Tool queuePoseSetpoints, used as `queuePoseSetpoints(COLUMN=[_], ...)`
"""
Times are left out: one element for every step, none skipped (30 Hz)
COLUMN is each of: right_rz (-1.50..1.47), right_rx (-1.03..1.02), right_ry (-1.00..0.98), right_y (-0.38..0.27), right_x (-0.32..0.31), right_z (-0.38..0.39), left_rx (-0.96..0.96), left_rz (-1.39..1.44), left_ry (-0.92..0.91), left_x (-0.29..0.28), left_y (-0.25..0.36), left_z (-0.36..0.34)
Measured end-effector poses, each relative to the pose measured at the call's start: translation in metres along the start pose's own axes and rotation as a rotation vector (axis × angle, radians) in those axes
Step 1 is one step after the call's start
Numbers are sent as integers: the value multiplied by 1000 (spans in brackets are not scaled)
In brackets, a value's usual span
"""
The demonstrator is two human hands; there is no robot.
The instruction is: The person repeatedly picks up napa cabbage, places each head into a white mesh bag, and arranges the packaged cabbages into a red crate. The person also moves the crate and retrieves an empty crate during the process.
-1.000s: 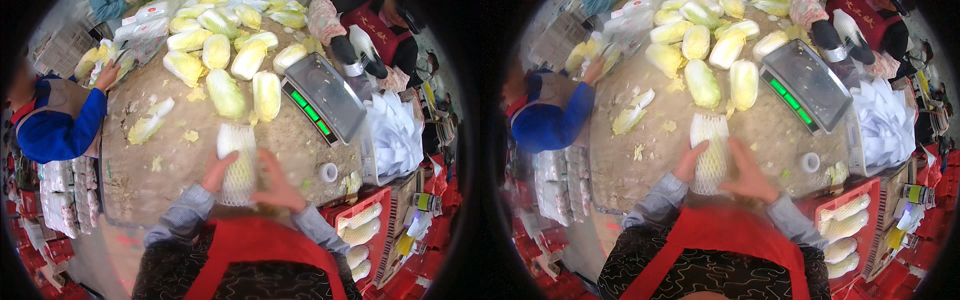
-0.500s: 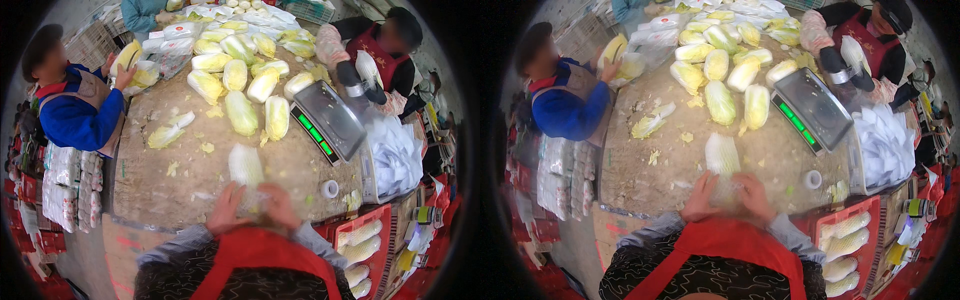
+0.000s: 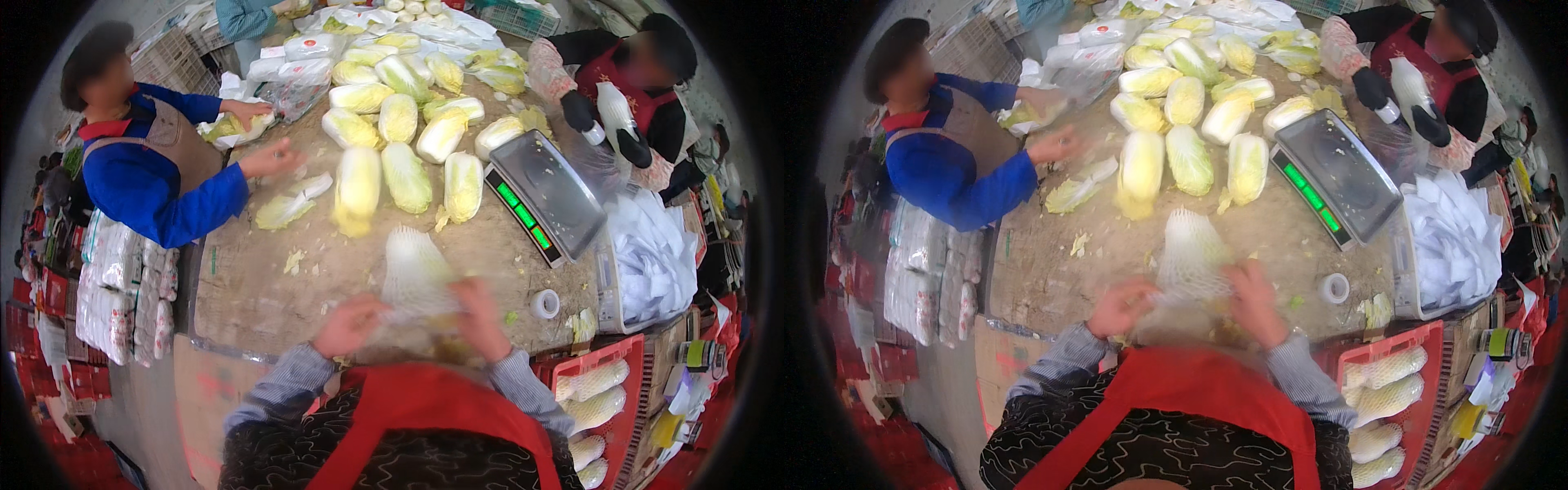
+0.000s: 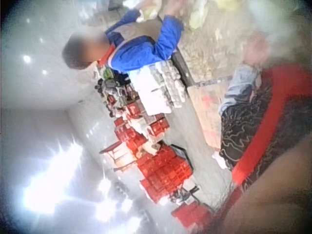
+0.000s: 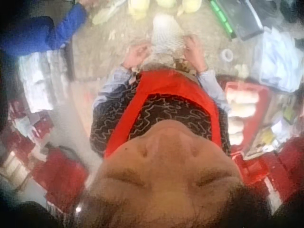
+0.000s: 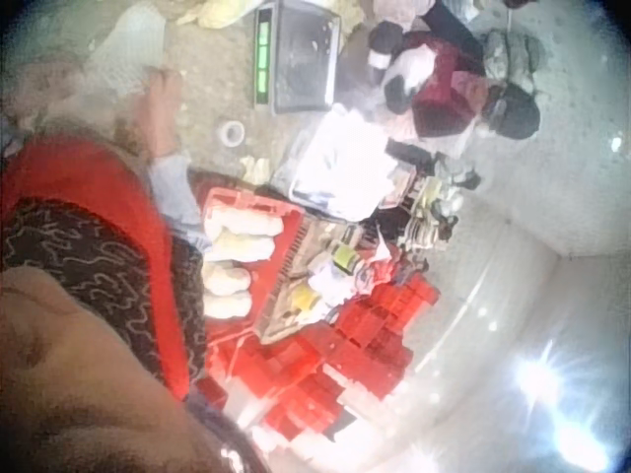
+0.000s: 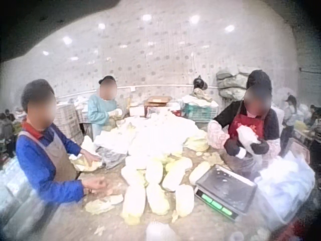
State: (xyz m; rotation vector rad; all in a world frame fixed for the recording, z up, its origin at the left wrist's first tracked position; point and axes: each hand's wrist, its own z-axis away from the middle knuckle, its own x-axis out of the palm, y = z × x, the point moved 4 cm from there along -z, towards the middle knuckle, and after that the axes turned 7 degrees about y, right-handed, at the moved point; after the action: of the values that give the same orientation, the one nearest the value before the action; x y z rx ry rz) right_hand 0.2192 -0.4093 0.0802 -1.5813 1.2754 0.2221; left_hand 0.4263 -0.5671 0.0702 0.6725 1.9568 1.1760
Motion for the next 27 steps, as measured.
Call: queuePoseSetpoints(right_rz=[13, 18, 30, -114, -257, -351, -343, -282, -263, -228, -234, -235, -289, -339, -417, -451, -513, -573, -618, -664, -710, -678, -644, -629, -568, -525, -453], right_rx=[-27, -40, -32, -104, -151, -212, -130, -63, -48, 156, 305, 535, 386, 319, 197, 307, 362, 416, 424, 438, 451, 427, 395, 314, 341, 324, 293], right_ry=[-34, -38, -45, -162, -278, -460, -267, -147, 29, -58, -87, -111, -192, -271, -344, -347, -342, -336, -357, -380, -403, -428, -451, -426, -448, -422, -420], right_y=[-2, -3, -4, -8, -11, -14, -8, -3, 1, 10, 18, 28, 18, 10, 0, -1, -4, -7, -10, -12, -15, -15, -16, -17, -14, -12, -9], right_x=[-5, -12, -19, -22, -26, -26, -34, -37, -39, -27, -12, 3, 20, 37, 51, 61, 68, 73, 79, 82, 86, 88, 91, 92, 97, 99, 100], right_z=[7, 14, 22, 30, 38, 44, 40, 37, 32, 27, 20, 15, 9, 6, 5, 6, 7, 8, 8, 9, 9, 8, 7, 4, 6, 6, 8], left_rx=[160, 146, 118, 102, -81, -255, -460, -516, -604, -606, -578, -459, -414, -344, -352, -296, -347, -333, -358, -376, -452, -387, -298, -400, -416, -530, -602], left_rz=[-61, -70, -53, -59, -22, -14, -50, 34, 75, 116, -22, -156, -279, -201, -113, -16, -5, 19, 48, -202, -447, -471, -496, -595, -692, -651, -607], left_ry=[-108, -193, -233, -321, -134, 5, 171, 216, 288, 389, 431, 497, 516, 546, 531, 530, 491, 469, 439, 383, 314, 410, 535, 572, 646, 563, 495], left_x=[4, 7, 8, 12, 5, 3, -1, 2, 10, 19, 32, 44, 51, 58, 62, 59, 51, 35, 19, -1, -24, -46, -65, -75, -79, -76, -72], left_y=[9, 11, 11, 10, 2, -9, -22, -31, -43, -51, -58, -63, -68, -71, -75, -74, -77, -76, -74, -73, -78, -80, -83, -96, -105, -122, -136], left_z=[4, 7, 9, 11, 8, 4, 3, -2, -8, -13, -20, -29, -33, -33, -32, -31, -32, -36, -38, -47, -64, -87, -116, -142, -163, -181, -197])
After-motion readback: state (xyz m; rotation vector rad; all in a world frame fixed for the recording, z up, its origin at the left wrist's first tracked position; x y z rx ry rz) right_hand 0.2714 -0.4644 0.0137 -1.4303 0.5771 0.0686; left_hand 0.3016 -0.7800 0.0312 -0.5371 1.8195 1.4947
